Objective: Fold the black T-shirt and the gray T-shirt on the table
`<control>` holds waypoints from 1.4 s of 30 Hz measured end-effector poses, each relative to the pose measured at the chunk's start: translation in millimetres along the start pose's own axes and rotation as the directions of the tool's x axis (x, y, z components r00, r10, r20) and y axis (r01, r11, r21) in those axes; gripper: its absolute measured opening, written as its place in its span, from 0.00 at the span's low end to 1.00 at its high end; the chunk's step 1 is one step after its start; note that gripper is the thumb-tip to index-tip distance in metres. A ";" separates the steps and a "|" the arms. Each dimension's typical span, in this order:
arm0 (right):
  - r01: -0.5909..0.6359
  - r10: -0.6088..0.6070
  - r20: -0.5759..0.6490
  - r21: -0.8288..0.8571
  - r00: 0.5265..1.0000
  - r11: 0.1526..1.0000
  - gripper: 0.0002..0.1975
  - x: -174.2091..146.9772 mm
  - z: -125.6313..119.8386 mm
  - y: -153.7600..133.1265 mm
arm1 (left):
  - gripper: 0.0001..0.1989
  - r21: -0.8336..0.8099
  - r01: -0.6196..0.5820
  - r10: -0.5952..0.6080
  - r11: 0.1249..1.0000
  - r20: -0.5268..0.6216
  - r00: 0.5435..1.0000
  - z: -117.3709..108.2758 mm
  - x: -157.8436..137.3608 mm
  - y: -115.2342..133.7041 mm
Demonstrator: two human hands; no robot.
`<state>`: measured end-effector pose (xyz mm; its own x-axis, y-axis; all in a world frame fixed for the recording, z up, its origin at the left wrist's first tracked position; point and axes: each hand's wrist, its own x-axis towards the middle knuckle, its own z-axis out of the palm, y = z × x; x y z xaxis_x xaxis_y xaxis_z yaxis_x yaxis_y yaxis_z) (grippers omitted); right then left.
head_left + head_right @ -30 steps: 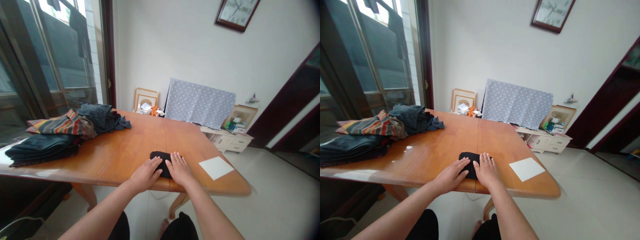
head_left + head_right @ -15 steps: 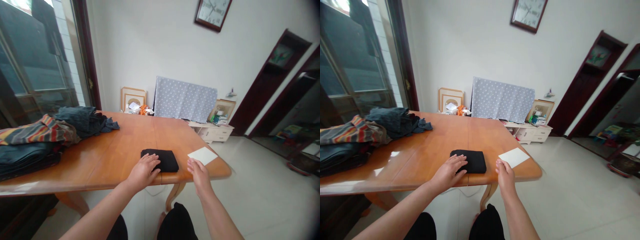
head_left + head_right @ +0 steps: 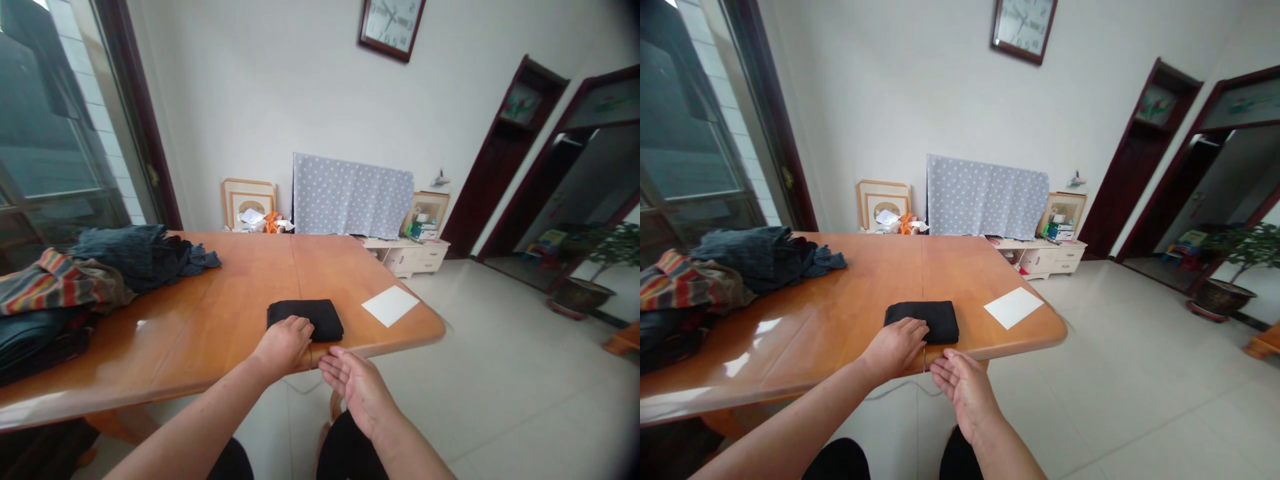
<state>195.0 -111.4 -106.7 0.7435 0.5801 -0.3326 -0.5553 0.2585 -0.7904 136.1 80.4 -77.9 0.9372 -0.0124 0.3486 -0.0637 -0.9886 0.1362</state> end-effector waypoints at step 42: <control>0.319 -0.278 -0.240 0.154 0.930 0.935 0.05 253.9 -10.4 -186.3 | 0.16 -0.239 0.447 -0.480 0.862 -0.104 0.871 34.8 69.0 -120.1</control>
<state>491.1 -20.4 -49.3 0.9355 0.2820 -0.2131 -0.3391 0.5462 -0.7660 220.3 193.0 -102.4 0.8114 0.4792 0.3346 0.2818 -0.8224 0.4943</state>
